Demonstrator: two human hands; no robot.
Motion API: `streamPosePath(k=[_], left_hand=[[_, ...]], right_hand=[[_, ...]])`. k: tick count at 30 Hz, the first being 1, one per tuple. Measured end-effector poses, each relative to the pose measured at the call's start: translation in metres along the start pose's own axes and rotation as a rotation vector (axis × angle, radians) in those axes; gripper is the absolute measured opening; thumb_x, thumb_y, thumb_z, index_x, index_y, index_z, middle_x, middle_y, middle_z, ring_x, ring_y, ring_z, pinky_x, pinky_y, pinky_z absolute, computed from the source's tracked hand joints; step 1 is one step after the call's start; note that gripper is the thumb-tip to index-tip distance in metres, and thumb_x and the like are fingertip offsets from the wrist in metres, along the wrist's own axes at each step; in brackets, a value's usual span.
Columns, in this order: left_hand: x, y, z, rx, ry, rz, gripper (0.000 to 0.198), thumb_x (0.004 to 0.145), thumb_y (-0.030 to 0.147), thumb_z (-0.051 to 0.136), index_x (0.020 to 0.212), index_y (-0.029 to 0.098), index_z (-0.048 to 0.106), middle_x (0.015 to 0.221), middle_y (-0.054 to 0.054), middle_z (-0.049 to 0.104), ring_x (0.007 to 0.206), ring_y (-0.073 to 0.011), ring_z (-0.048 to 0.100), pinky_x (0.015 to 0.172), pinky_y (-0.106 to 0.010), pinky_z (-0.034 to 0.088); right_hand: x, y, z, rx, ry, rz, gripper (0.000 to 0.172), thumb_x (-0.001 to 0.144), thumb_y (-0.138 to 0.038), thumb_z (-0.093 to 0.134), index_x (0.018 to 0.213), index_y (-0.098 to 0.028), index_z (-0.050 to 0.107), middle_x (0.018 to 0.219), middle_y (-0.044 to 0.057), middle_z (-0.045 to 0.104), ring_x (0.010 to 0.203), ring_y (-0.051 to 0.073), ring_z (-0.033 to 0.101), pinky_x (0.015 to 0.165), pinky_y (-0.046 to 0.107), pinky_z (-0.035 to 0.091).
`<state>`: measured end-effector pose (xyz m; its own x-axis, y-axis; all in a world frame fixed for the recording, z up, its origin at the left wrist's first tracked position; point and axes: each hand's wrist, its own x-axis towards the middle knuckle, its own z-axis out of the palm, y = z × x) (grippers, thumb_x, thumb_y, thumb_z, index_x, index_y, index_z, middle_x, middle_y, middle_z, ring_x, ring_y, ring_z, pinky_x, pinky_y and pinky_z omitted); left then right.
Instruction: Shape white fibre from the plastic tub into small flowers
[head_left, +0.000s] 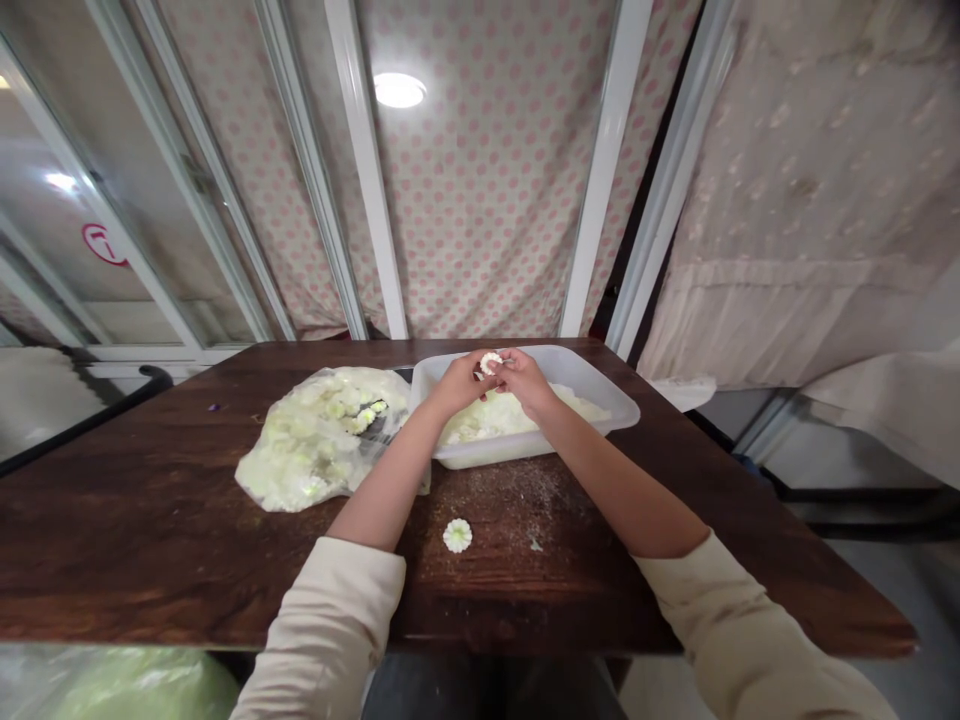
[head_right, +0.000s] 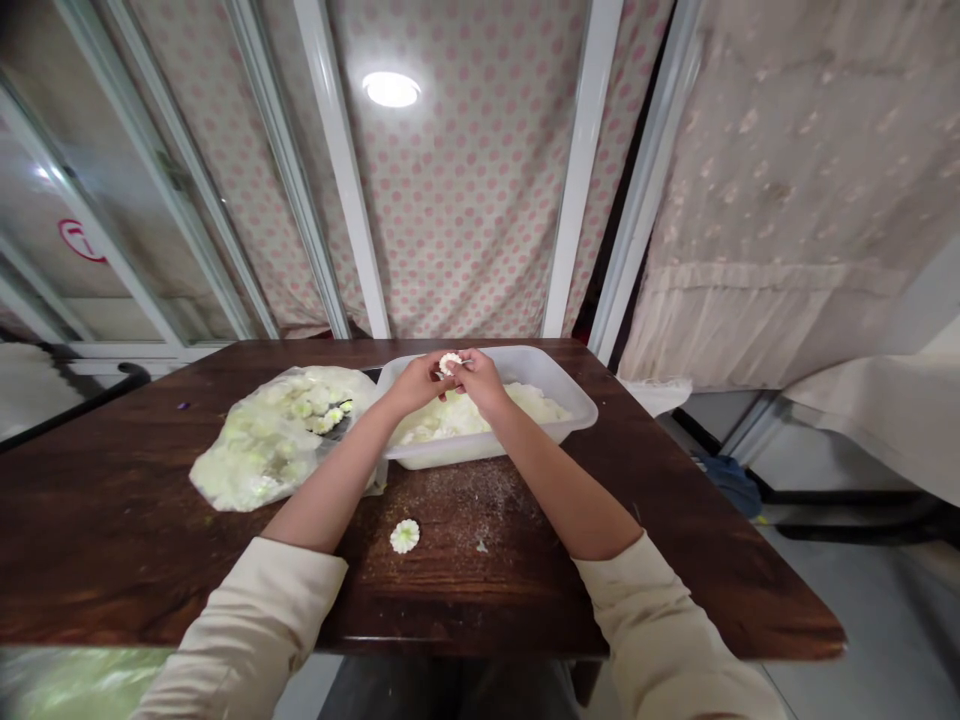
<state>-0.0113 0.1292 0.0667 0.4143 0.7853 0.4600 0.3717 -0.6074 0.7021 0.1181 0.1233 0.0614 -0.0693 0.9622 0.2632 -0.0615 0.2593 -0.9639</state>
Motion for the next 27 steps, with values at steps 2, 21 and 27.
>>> streamPosePath(k=[2, 21, 27], left_hand=[[-0.001, 0.002, -0.001, -0.080, -0.025, 0.001, 0.041, 0.071, 0.024, 0.058, 0.110, 0.012, 0.053, 0.085, -0.006, 0.062, 0.065, -0.0102, 0.057, 0.051, -0.019, 0.046], [-0.003, 0.002, 0.001, -0.277, -0.257, -0.224, 0.029, 0.085, 0.038, 0.033, 0.068, 0.017, 0.041, 0.048, 0.003, 0.044, 0.038, -0.0051, 0.035, 0.038, -0.019, 0.025], [-0.002, 0.006, -0.004, -0.288, -0.146, -0.167, 0.031, 0.086, 0.031, 0.030, 0.063, 0.015, 0.045, 0.044, 0.003, 0.042, 0.036, -0.0050, 0.032, 0.038, -0.019, 0.023]], right_hand=[[0.002, 0.002, -0.002, 0.008, 0.022, -0.037, 0.018, 0.071, -0.026, 0.059, 0.074, -0.017, 0.044, 0.059, -0.004, 0.054, 0.050, 0.007, 0.050, 0.049, 0.019, 0.040], [0.008, 0.011, -0.003, -0.235, -0.033, -0.127, 0.029, 0.077, -0.046, 0.049, 0.066, -0.020, 0.039, 0.051, -0.006, 0.033, 0.045, 0.007, 0.033, 0.043, 0.019, 0.026], [0.007, 0.011, 0.000, -0.109, -0.140, -0.196, 0.030, 0.081, -0.049, 0.043, 0.072, -0.022, 0.033, 0.047, -0.010, 0.032, 0.040, 0.006, 0.034, 0.044, 0.019, 0.027]])
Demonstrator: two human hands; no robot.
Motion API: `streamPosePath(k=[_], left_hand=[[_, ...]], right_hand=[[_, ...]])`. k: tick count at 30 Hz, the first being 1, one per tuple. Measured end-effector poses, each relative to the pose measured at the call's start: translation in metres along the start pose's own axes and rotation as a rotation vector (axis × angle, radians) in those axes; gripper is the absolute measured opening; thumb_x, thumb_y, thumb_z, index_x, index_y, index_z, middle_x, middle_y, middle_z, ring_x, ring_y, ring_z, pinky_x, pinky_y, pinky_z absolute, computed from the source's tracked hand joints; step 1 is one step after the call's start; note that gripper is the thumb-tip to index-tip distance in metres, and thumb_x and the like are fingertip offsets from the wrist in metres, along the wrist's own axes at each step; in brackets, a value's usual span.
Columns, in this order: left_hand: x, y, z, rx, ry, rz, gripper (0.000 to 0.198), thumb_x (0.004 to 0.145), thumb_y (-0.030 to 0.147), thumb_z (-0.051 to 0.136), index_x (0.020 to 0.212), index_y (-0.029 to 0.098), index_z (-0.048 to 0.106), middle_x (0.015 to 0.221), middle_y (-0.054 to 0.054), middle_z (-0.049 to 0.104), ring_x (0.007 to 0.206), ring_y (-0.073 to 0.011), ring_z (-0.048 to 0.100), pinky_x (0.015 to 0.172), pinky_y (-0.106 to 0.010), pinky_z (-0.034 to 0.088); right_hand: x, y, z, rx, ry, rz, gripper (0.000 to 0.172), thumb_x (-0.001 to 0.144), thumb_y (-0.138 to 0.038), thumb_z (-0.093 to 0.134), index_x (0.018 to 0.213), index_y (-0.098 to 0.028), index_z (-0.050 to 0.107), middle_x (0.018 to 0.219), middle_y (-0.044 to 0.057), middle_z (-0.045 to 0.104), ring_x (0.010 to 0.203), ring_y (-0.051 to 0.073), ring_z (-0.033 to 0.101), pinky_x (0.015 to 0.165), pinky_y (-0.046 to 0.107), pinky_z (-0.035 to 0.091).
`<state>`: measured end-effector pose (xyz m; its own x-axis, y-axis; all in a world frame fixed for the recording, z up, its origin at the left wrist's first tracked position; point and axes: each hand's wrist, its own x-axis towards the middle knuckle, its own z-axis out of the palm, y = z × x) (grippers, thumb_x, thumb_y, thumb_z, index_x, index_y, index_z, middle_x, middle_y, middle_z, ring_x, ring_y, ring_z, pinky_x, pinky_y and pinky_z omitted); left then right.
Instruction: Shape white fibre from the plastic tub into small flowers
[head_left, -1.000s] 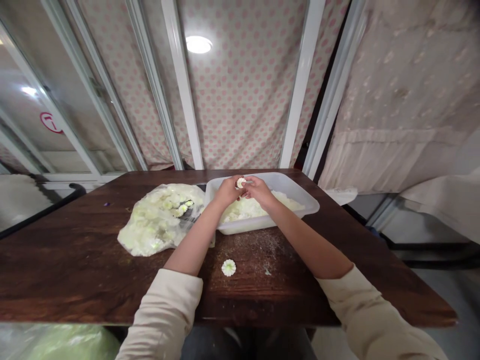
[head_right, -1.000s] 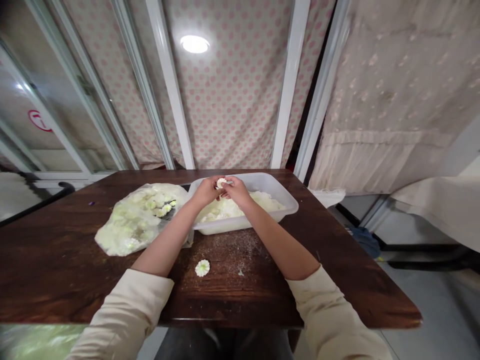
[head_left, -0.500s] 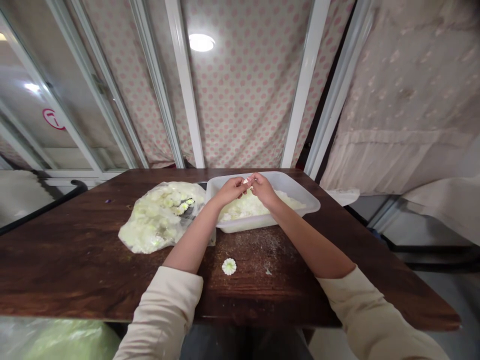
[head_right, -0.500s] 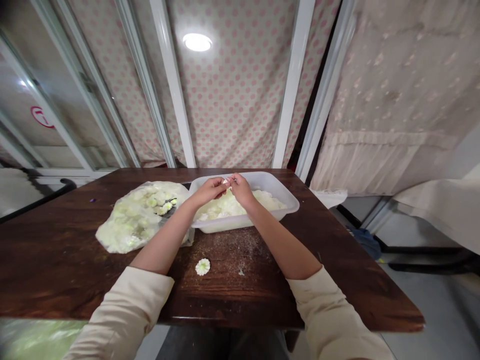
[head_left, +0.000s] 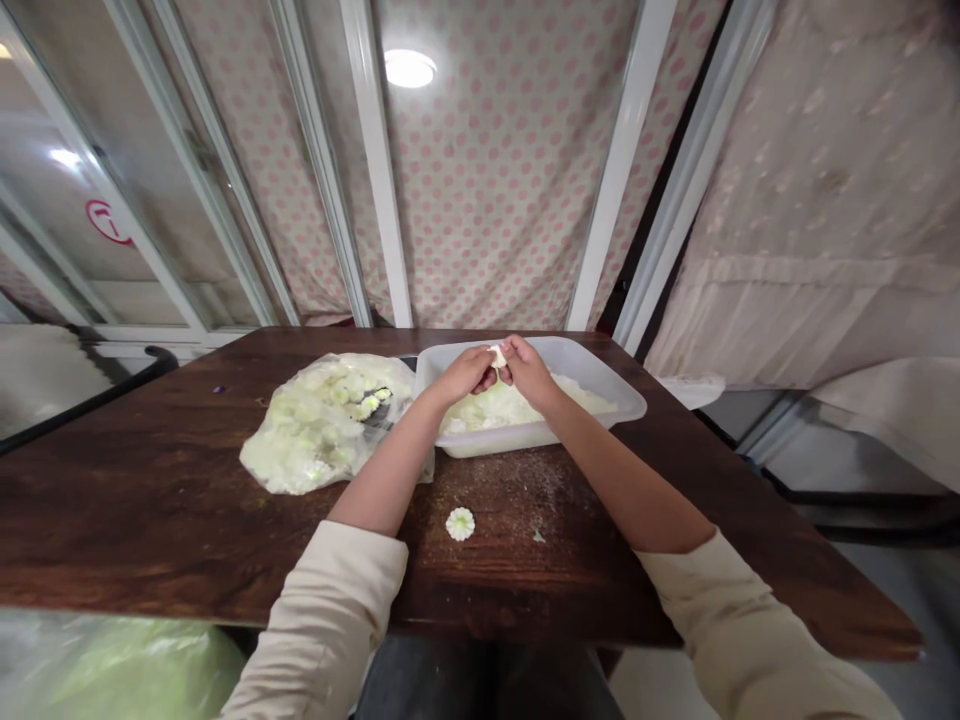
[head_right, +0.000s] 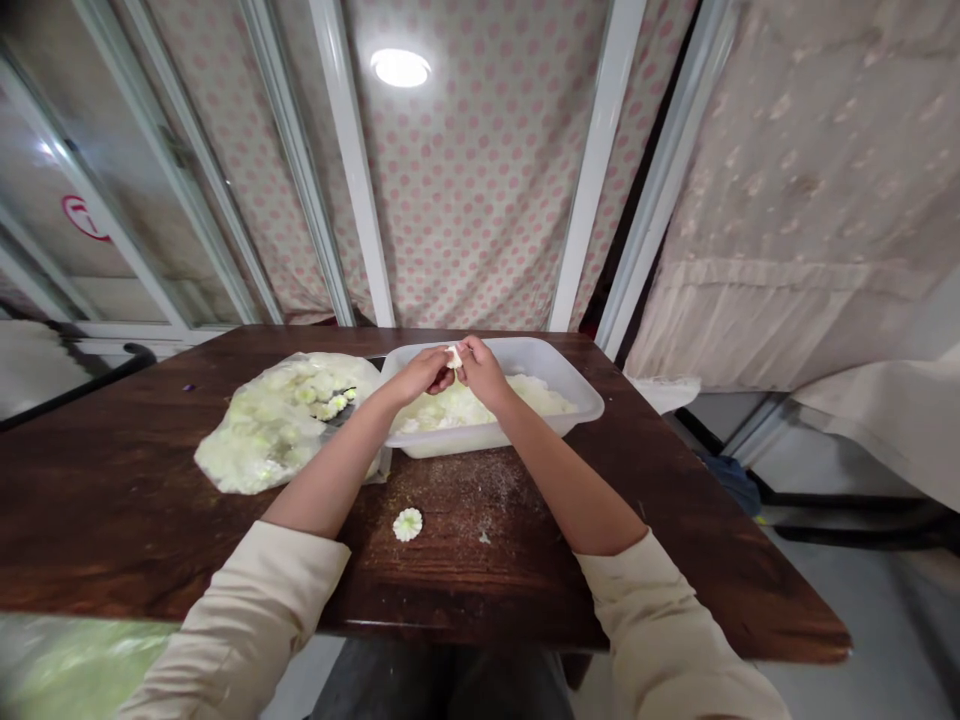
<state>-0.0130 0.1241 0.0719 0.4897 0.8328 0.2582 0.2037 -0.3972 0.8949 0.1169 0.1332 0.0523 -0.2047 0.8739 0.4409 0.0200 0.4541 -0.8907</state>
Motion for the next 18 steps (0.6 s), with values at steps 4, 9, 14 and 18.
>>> streamPosePath(k=[4, 9, 14, 18], left_hand=[[-0.0014, 0.0032, -0.0013, 0.072, 0.070, 0.048, 0.044, 0.088, 0.033, 0.025, 0.056, 0.014, 0.047, 0.044, -0.001, 0.047, 0.039, -0.0061, 0.038, 0.041, -0.021, 0.028], [-0.0020, 0.0000, 0.0004, 0.195, 0.153, 0.063, 0.052, 0.087, 0.047, 0.028, 0.049, 0.015, 0.042, 0.039, 0.001, 0.042, 0.040, -0.0069, 0.039, 0.048, -0.022, 0.032], [-0.0032, -0.0019, 0.0031, 0.176, 0.086, 0.011, 0.067, 0.084, 0.060, 0.013, 0.048, 0.014, 0.045, 0.040, -0.001, 0.043, 0.037, -0.0071, 0.037, 0.044, -0.023, 0.031], [-0.0032, -0.0002, 0.0047, 0.154, -0.010, -0.003, 0.052, 0.083, 0.057, 0.031, 0.057, 0.015, 0.047, 0.047, 0.000, 0.048, 0.039, -0.0060, 0.038, 0.043, -0.020, 0.031]], right_hand=[[0.0000, 0.0015, 0.0031, 0.059, -0.118, 0.056, 0.028, 0.084, -0.047, 0.041, 0.078, -0.023, 0.030, 0.045, -0.012, 0.037, 0.042, 0.008, 0.042, 0.049, 0.020, 0.034], [-0.0014, 0.0006, 0.0027, 0.043, -0.104, 0.068, 0.027, 0.085, -0.044, 0.041, 0.074, -0.022, 0.029, 0.048, -0.011, 0.033, 0.038, 0.006, 0.039, 0.044, 0.019, 0.032], [-0.0016, 0.0010, 0.0005, 0.032, -0.050, 0.000, 0.029, 0.083, -0.047, 0.043, 0.071, -0.020, 0.037, 0.057, -0.006, 0.039, 0.041, 0.005, 0.041, 0.037, 0.018, 0.028], [0.0002, 0.0029, -0.0019, 0.033, 0.020, 0.065, 0.030, 0.081, -0.044, 0.048, 0.067, -0.020, 0.037, 0.053, -0.007, 0.032, 0.038, 0.004, 0.033, 0.034, 0.017, 0.024]])
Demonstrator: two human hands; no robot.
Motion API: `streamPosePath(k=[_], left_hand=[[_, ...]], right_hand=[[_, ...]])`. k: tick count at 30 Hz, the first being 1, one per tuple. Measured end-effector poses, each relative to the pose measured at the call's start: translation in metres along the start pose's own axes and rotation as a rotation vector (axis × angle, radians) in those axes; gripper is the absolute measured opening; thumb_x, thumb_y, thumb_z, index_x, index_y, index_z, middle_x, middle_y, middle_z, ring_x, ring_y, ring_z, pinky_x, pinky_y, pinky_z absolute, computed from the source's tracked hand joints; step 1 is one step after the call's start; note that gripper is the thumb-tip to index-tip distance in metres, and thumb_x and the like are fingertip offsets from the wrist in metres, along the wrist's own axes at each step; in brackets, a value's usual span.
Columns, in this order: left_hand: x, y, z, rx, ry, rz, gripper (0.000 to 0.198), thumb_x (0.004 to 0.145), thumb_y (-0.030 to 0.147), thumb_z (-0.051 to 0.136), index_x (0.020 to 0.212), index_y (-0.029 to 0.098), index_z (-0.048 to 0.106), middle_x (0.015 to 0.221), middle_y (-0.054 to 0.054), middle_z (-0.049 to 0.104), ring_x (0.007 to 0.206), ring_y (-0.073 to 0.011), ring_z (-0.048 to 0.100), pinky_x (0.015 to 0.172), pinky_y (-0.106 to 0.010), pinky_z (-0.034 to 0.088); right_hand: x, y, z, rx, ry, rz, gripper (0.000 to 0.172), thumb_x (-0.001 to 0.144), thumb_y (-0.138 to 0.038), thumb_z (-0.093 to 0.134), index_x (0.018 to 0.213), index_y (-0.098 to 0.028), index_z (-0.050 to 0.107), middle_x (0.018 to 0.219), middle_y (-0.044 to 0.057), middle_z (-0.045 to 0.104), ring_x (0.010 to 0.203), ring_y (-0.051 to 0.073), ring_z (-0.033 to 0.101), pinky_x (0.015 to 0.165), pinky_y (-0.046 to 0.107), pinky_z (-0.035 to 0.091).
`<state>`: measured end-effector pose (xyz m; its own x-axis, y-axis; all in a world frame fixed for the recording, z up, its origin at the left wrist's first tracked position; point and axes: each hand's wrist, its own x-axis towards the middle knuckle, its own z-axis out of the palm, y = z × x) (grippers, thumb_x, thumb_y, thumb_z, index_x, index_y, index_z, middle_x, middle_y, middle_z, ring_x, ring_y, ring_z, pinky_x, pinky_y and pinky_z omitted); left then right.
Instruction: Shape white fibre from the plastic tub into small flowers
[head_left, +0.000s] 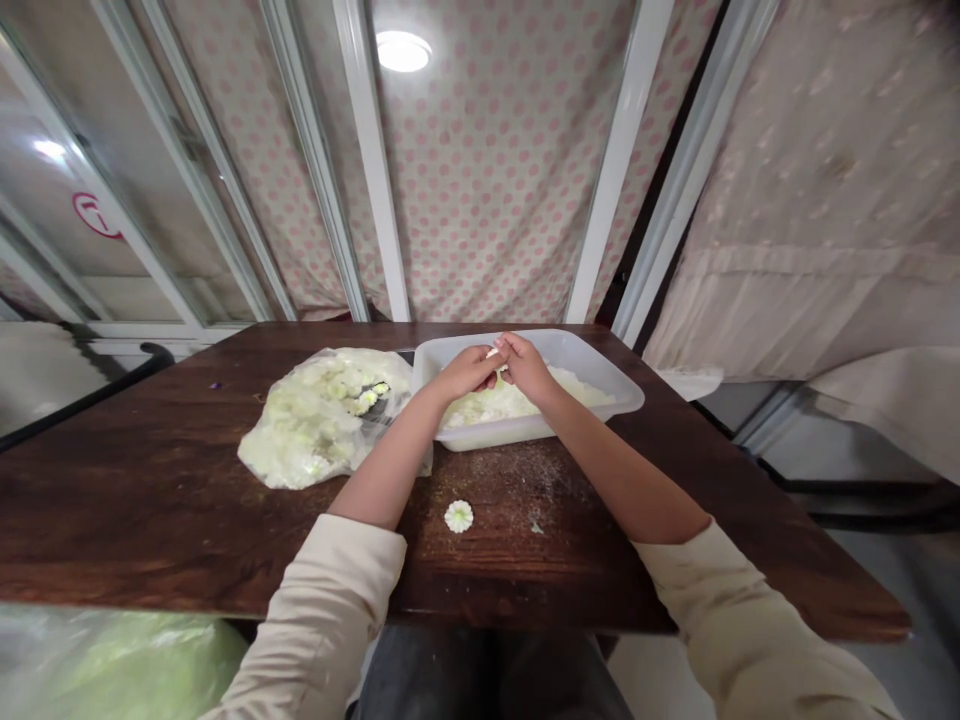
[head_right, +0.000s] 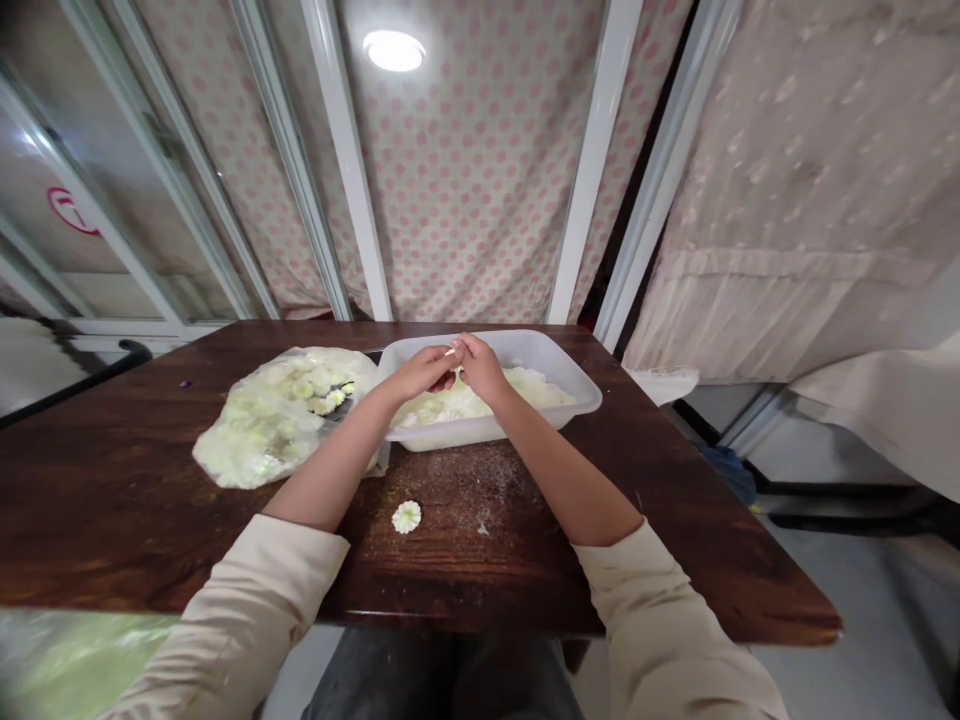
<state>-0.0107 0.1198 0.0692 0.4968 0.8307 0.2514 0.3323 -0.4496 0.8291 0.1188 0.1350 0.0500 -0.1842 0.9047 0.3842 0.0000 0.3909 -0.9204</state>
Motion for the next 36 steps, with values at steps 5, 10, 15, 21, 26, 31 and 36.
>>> streamPosePath(k=[5, 10, 15, 21, 26, 31, 36], left_hand=[[0.001, 0.000, -0.002, 0.002, 0.029, 0.034, 0.041, 0.086, 0.041, 0.031, 0.058, 0.015, 0.046, 0.045, 0.000, 0.048, 0.040, -0.0070, 0.039, 0.044, -0.020, 0.032], [0.005, -0.007, -0.004, 0.034, 0.128, 0.035, 0.042, 0.088, 0.039, 0.027, 0.059, 0.015, 0.046, 0.044, 0.001, 0.046, 0.041, -0.0076, 0.040, 0.046, -0.021, 0.032], [0.005, -0.006, 0.000, 0.075, 0.235, 0.120, 0.024, 0.085, 0.041, 0.039, 0.081, 0.017, 0.045, 0.062, 0.002, 0.050, 0.050, -0.0076, 0.047, 0.047, -0.019, 0.035], [0.004, -0.001, 0.004, 0.140, 0.292, 0.317, 0.019, 0.077, 0.031, 0.054, 0.087, 0.019, 0.042, 0.090, -0.003, 0.051, 0.072, -0.0082, 0.051, 0.057, -0.019, 0.042], [0.008, -0.003, 0.002, 0.269, 0.351, 0.334, 0.008, 0.074, 0.023, 0.055, 0.074, 0.016, 0.050, 0.077, -0.001, 0.052, 0.068, -0.0084, 0.050, 0.060, -0.020, 0.043], [0.010, -0.006, 0.001, 0.295, 0.396, 0.296, 0.005, 0.072, 0.018, 0.053, 0.070, 0.015, 0.052, 0.070, 0.000, 0.054, 0.060, -0.0078, 0.050, 0.059, -0.021, 0.041], [0.010, -0.008, 0.000, 0.268, 0.433, 0.229, 0.008, 0.078, 0.021, 0.047, 0.071, 0.016, 0.048, 0.062, 0.001, 0.054, 0.055, -0.0086, 0.049, 0.054, -0.021, 0.038]], right_hand=[[0.002, 0.003, 0.001, -0.001, 0.033, -0.017, 0.032, 0.082, -0.047, 0.046, 0.068, -0.021, 0.036, 0.055, -0.007, 0.032, 0.035, 0.004, 0.031, 0.033, 0.018, 0.025], [0.002, 0.005, 0.005, 0.033, -0.092, 0.022, 0.027, 0.085, -0.047, 0.041, 0.077, -0.022, 0.035, 0.049, -0.010, 0.036, 0.035, 0.006, 0.039, 0.038, 0.017, 0.030], [0.004, 0.005, 0.001, 0.018, 0.009, -0.024, 0.024, 0.087, -0.040, 0.040, 0.072, -0.022, 0.036, 0.047, -0.009, 0.035, 0.034, 0.006, 0.034, 0.036, 0.018, 0.027], [0.005, 0.003, -0.002, 0.049, 0.103, 0.020, 0.025, 0.084, -0.038, 0.046, 0.067, -0.020, 0.041, 0.050, -0.007, 0.035, 0.038, 0.005, 0.032, 0.035, 0.018, 0.024], [0.005, 0.002, -0.002, 0.022, 0.183, -0.009, 0.033, 0.080, -0.046, 0.051, 0.065, -0.021, 0.038, 0.045, -0.008, 0.031, 0.035, 0.006, 0.032, 0.034, 0.019, 0.025], [0.004, 0.001, -0.001, -0.011, 0.197, -0.021, 0.035, 0.078, -0.051, 0.053, 0.068, -0.021, 0.037, 0.042, -0.010, 0.033, 0.031, 0.005, 0.033, 0.032, 0.019, 0.026], [0.001, -0.002, 0.001, 0.022, 0.058, 0.015, 0.029, 0.081, -0.047, 0.050, 0.077, -0.022, 0.035, 0.043, -0.011, 0.044, 0.032, 0.007, 0.043, 0.033, 0.017, 0.031]])
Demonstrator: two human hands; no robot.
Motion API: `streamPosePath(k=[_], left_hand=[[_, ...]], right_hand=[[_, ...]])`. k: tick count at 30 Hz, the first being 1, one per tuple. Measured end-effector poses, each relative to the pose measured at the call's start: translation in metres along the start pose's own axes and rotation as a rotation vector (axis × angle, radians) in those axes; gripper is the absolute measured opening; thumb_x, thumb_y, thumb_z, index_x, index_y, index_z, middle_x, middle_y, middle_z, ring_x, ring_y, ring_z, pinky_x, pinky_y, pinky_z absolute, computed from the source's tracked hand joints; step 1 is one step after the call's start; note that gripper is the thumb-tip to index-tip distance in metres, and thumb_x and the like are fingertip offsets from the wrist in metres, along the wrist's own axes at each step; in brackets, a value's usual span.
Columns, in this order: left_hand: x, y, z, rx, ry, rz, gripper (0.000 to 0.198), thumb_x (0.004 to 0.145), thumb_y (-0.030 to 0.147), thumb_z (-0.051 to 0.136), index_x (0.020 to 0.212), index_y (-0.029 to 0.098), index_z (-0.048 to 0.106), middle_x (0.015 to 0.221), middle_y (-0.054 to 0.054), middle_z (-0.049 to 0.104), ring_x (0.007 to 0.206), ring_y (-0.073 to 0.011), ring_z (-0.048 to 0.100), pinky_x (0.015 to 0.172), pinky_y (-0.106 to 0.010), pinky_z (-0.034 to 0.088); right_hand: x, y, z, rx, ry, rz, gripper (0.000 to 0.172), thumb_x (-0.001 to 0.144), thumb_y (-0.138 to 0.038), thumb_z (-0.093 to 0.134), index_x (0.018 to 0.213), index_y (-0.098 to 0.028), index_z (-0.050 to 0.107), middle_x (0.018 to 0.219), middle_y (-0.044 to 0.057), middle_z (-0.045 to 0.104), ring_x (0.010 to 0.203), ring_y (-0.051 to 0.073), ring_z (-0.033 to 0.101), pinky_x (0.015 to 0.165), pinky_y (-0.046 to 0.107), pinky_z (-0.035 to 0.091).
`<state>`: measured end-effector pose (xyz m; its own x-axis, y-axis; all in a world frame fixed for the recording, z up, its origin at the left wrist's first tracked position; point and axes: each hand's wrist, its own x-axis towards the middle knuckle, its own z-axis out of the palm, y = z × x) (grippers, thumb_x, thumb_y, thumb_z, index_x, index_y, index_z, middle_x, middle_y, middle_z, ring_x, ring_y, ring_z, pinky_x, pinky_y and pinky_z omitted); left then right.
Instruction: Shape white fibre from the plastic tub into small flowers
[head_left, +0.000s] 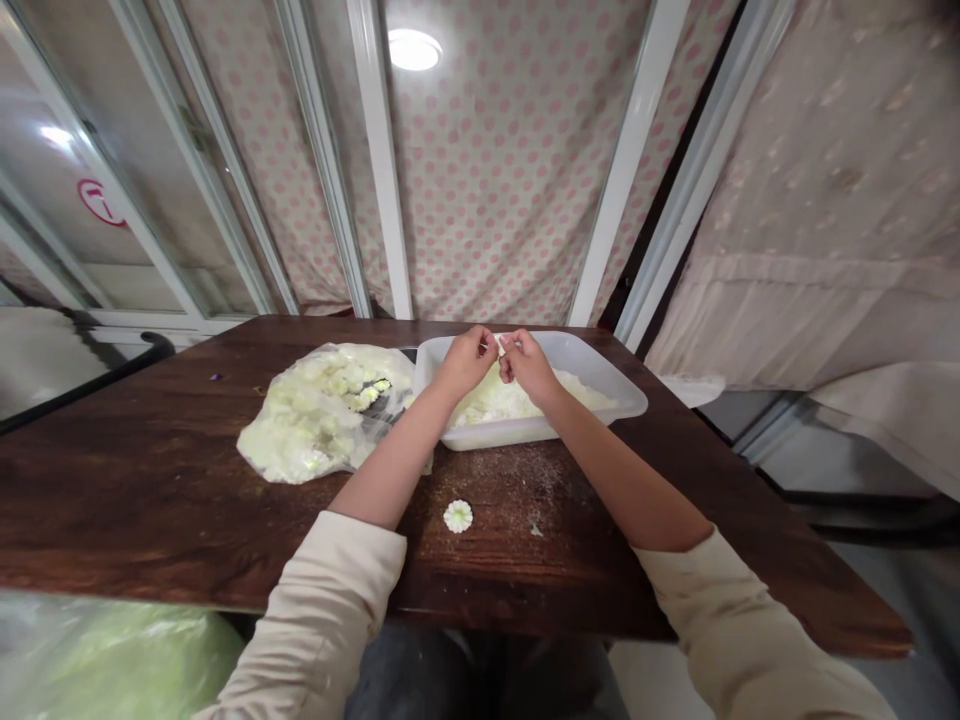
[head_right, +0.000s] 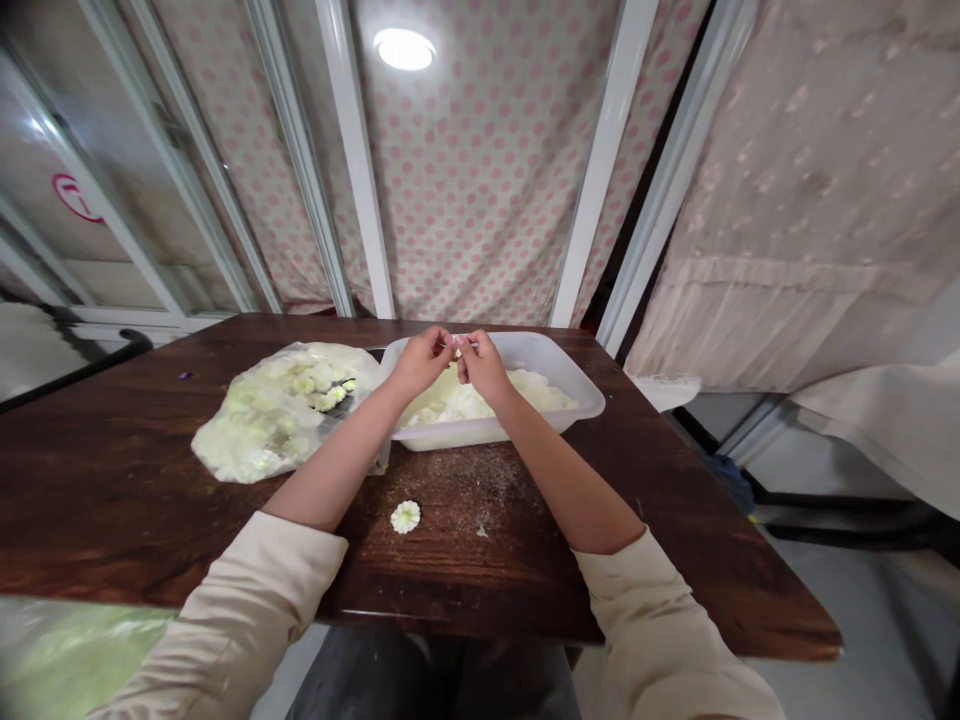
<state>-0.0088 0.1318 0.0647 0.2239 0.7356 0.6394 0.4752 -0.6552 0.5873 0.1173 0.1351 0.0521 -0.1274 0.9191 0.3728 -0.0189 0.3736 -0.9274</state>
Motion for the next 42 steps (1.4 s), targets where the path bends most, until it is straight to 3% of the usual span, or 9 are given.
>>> streamPosePath(k=[6, 15, 21, 26, 35, 42], left_hand=[[-0.001, -0.002, -0.001, 0.019, -0.040, -0.006, 0.009, 0.082, 0.025, 0.042, 0.075, 0.018, 0.043, 0.057, 0.002, 0.051, 0.051, -0.0104, 0.048, 0.051, -0.023, 0.034], [-0.001, -0.002, -0.001, -0.053, -0.051, -0.113, 0.008, 0.082, 0.024, 0.041, 0.076, 0.019, 0.041, 0.055, 0.003, 0.048, 0.049, -0.0109, 0.048, 0.050, -0.022, 0.036], [0.002, -0.008, 0.000, -0.151, 0.079, -0.195, 0.005, 0.084, 0.021, 0.041, 0.081, 0.019, 0.039, 0.065, 0.002, 0.051, 0.052, -0.0101, 0.053, 0.051, -0.023, 0.042], [0.003, -0.007, 0.000, -0.290, 0.129, -0.269, 0.006, 0.083, 0.019, 0.041, 0.078, 0.018, 0.039, 0.081, -0.002, 0.057, 0.057, -0.0092, 0.058, 0.050, -0.021, 0.046], [0.003, -0.006, -0.005, -0.016, 0.165, -0.197, 0.007, 0.070, 0.020, 0.056, 0.065, 0.016, 0.052, 0.061, 0.000, 0.057, 0.056, -0.0113, 0.055, 0.052, -0.022, 0.042], [0.004, -0.006, -0.004, -0.251, 0.200, -0.253, 0.018, 0.071, 0.015, 0.052, 0.066, 0.019, 0.036, 0.050, 0.006, 0.046, 0.045, -0.0097, 0.053, 0.044, -0.020, 0.039]], right_hand=[[-0.002, -0.004, 0.004, 0.006, -0.100, 0.108, 0.021, 0.085, -0.039, 0.046, 0.092, -0.020, 0.040, 0.051, -0.007, 0.056, 0.041, 0.011, 0.058, 0.039, 0.019, 0.042], [-0.006, -0.012, 0.006, 0.094, -0.120, 0.168, 0.009, 0.088, -0.022, 0.042, 0.096, -0.019, 0.043, 0.050, -0.006, 0.056, 0.046, 0.010, 0.059, 0.048, 0.019, 0.045], [-0.008, -0.016, 0.004, 0.205, -0.139, 0.244, 0.015, 0.089, -0.013, 0.031, 0.096, -0.019, 0.043, 0.055, -0.004, 0.057, 0.049, 0.010, 0.060, 0.052, 0.020, 0.043], [-0.008, -0.017, 0.000, 0.258, -0.014, 0.327, 0.012, 0.087, -0.010, 0.034, 0.090, -0.018, 0.042, 0.062, 0.000, 0.061, 0.053, 0.011, 0.061, 0.055, 0.023, 0.044], [-0.005, -0.007, -0.003, 0.247, -0.063, 0.283, 0.007, 0.082, -0.011, 0.048, 0.078, -0.013, 0.053, 0.074, 0.006, 0.063, 0.058, 0.012, 0.062, 0.057, 0.024, 0.045], [-0.008, -0.009, -0.003, 0.147, -0.102, 0.286, 0.006, 0.084, -0.018, 0.051, 0.081, -0.014, 0.054, 0.067, 0.004, 0.064, 0.049, 0.010, 0.059, 0.044, 0.019, 0.040]])
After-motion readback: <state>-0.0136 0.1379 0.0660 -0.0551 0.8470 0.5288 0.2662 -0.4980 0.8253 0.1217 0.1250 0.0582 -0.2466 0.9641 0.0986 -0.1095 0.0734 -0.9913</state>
